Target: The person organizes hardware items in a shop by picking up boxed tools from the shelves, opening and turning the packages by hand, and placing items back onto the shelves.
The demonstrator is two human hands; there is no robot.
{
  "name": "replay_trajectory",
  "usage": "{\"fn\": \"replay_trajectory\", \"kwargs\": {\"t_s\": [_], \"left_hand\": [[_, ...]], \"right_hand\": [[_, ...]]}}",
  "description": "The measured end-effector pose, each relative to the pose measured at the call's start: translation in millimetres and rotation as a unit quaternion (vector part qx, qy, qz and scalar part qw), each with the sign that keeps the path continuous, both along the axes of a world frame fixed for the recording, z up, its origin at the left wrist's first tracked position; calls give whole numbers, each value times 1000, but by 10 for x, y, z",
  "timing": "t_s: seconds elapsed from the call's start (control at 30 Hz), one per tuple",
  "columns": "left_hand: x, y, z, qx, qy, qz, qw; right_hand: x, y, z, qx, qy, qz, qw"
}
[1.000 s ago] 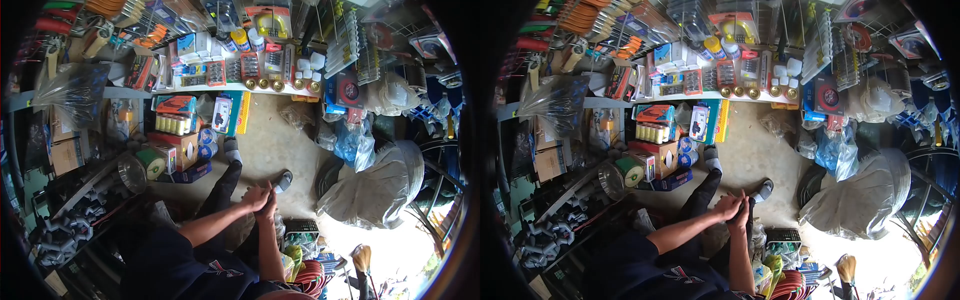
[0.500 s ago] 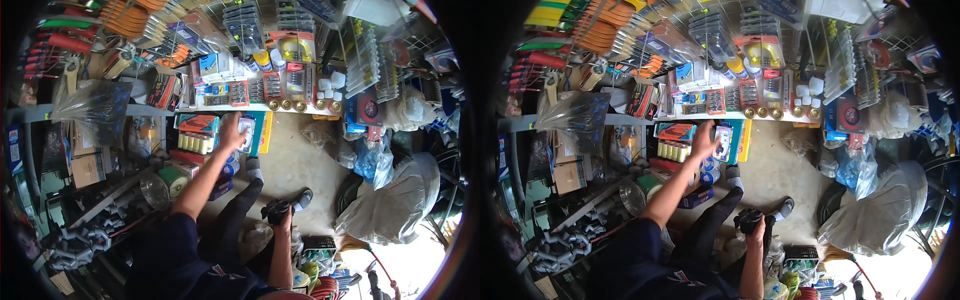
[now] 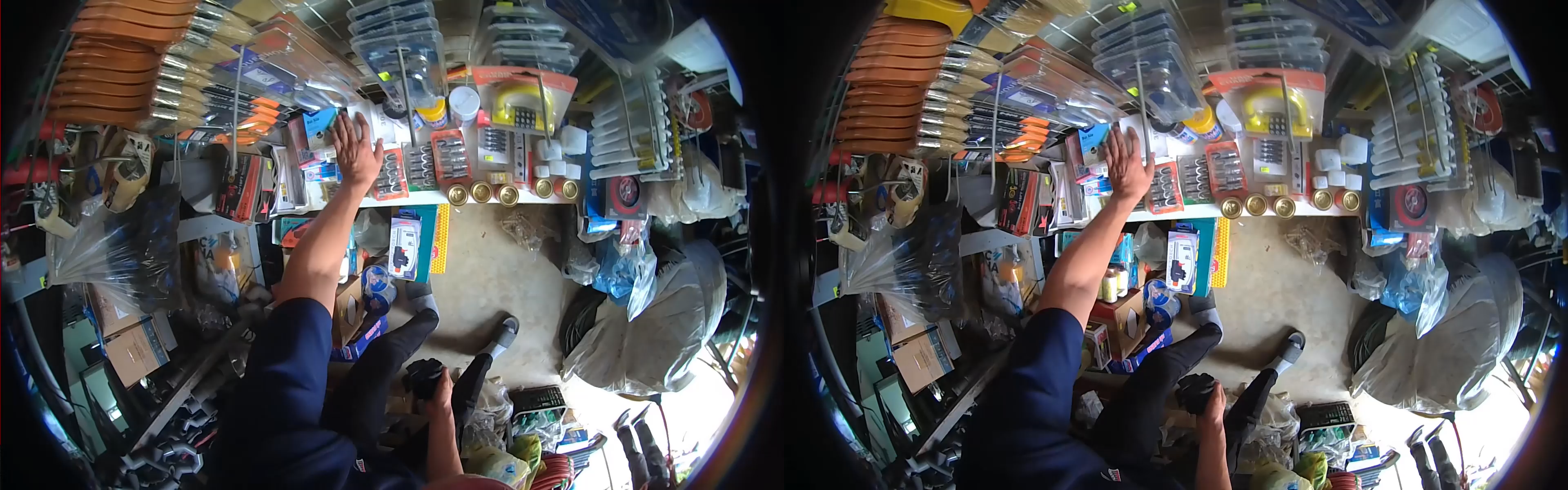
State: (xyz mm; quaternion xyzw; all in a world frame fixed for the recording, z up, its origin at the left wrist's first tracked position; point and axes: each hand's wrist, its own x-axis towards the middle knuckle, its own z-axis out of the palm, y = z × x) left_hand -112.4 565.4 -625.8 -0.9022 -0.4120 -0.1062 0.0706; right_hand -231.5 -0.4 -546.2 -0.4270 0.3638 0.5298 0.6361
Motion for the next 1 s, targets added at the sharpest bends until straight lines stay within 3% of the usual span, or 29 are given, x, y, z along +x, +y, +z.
{"fn": "replay_trajectory", "kwargs": {"t_s": [0.1, 0.3, 0.37, 0.43, 0.57, 0.6, 0.63, 0.67, 0.7, 0.77, 0.8, 0.83, 0.9, 1.0], "left_hand": [[28, 23, 150, 16, 4, -7, 1000], [195, 104, 369, -133, 30, 78, 988], [201, -14, 329, -104, 41, 84, 990], [186, -165, 318, -169, 18, 116, 978], [5, -616, 429, -257, -142, 168, 941], [-83, -801, 473, -294, -217, 186, 912], [-224, -1003, 537, -297, -216, 189, 911], [-338, -1263, 597, -403, -339, 226, 819], [-355, -1604, 634, -500, -450, 258, 694], [-553, -2324, 1024, -586, -464, 283, 601], [-590, -2767, 1445, -624, -475, 300, 544], [-674, -3163, 1633, -615, -454, 283, 579], [-723, -3894, 2360, -653, -436, 227, 575], [-767, -4761, 3255, -674, -358, 143, 630]], "right_hand": [[260, 200, 140, 89, -1, 15, 996], [495, 309, 263, 24, -13, 8, 1000], [555, 229, 325, 59, -39, 45, 997], [610, 134, 368, 90, -58, 59, 993], [825, -199, 458, 102, -69, 88, 988], [872, -264, 447, 39, -43, 97, 994], [961, -405, 489, 72, 27, 79, 994], [1035, -465, 469, 94, 67, 86, 990], [1170, -553, 455, 112, 102, 92, 984], [1437, -430, 796, 163, 34, 150, 975], [1460, -566, 512, 214, 125, 123, 961], [1580, -417, 756, 138, -63, 253, 955], [1811, -183, 1435, 153, -198, 330, 910], [1914, -326, 1895, 221, -297, 356, 858]]}}
